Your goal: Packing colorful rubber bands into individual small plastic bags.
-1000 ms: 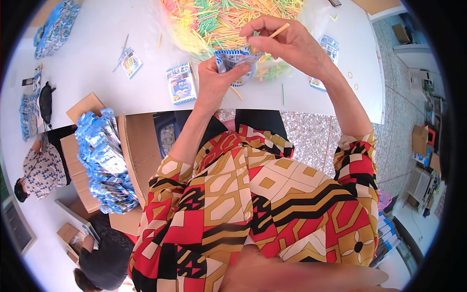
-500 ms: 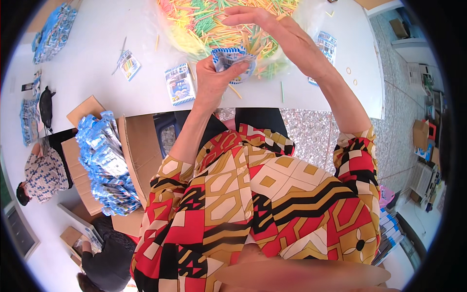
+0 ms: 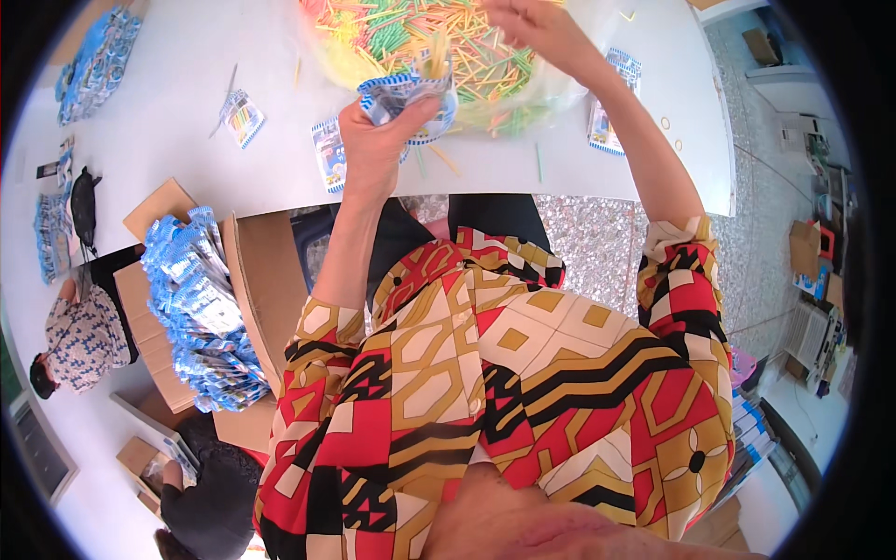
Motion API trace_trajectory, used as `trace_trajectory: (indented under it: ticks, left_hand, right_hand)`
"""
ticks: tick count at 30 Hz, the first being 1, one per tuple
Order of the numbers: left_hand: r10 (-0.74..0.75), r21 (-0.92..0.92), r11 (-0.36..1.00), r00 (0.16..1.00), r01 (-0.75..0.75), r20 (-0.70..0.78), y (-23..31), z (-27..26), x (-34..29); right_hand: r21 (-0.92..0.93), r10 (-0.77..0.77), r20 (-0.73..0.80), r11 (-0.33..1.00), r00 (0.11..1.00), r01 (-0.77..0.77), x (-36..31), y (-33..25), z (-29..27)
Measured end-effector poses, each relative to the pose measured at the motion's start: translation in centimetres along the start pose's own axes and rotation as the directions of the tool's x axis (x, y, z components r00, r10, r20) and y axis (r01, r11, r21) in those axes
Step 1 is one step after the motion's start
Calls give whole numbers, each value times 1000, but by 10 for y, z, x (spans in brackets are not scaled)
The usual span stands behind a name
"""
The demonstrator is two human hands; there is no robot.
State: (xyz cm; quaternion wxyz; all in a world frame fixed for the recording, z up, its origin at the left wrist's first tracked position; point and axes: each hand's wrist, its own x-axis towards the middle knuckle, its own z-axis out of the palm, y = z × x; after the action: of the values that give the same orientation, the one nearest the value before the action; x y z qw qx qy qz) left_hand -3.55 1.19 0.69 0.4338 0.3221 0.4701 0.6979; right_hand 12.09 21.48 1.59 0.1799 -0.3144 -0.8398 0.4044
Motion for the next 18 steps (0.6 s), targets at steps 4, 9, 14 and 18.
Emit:
trace_trajectory:
  ticks: [4,9,14,18]
  left_hand:
    - [-4,16,1000,1000,4,-6,-1,-5,-2]
    - [-12,-16,1000,1000,12,-22,2,-2,-6]
    - [-25,-24,999,1000,25,-19,2,-3,-5]
    - [-33,-34,999,999,33,-6,1,-2,-5]
  right_hand:
    - [-216,-68,-11,974,998,64,11,70,18]
    - [-658,22,29,753,999,2,21,58,26]
    - [-708,67,19,706,998,-34,28,59,34]
    - [-715,-10,22,699,1000,22,27,69,38]
